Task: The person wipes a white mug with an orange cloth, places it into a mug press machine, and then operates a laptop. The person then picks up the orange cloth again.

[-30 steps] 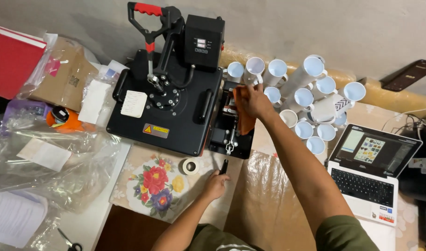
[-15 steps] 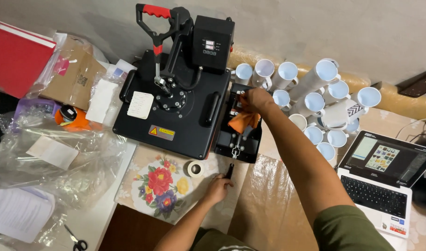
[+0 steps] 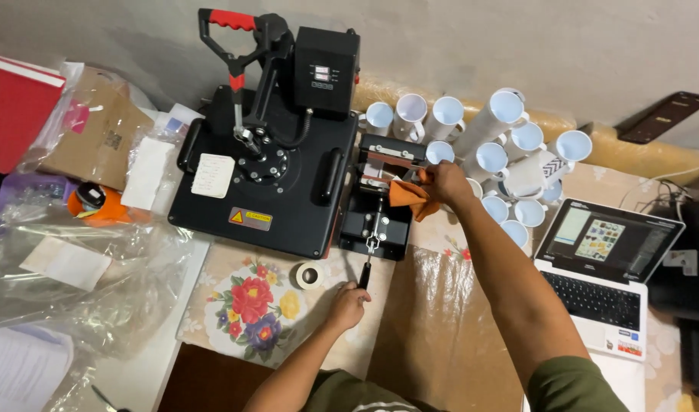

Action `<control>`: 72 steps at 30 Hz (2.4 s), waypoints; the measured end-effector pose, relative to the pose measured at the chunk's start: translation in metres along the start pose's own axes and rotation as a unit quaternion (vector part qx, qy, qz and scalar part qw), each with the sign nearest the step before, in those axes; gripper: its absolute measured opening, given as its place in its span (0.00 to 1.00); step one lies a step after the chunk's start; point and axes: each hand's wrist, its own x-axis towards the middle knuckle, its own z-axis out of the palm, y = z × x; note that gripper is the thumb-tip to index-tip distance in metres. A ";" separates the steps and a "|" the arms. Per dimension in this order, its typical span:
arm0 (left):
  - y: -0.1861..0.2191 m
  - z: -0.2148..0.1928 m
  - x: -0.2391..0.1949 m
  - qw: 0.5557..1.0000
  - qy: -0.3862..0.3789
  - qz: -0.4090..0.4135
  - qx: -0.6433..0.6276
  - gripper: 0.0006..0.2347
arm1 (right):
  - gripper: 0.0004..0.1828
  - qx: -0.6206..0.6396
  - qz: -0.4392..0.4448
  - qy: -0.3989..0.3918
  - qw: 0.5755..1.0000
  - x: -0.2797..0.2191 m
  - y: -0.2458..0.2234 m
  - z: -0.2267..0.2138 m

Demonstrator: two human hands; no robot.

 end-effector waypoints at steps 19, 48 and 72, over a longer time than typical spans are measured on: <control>0.076 0.019 -0.058 0.994 0.061 -0.057 0.068 0.03 | 0.18 0.390 0.268 0.120 0.873 -0.391 -0.049 0.119; 0.261 -0.040 0.225 0.909 -0.055 0.027 0.413 0.16 | 0.25 0.439 0.295 0.102 0.842 -0.309 -0.075 0.147; 0.217 -0.142 -0.011 0.963 0.184 0.192 0.049 0.14 | 0.38 0.425 0.303 0.130 0.843 -0.329 -0.097 0.089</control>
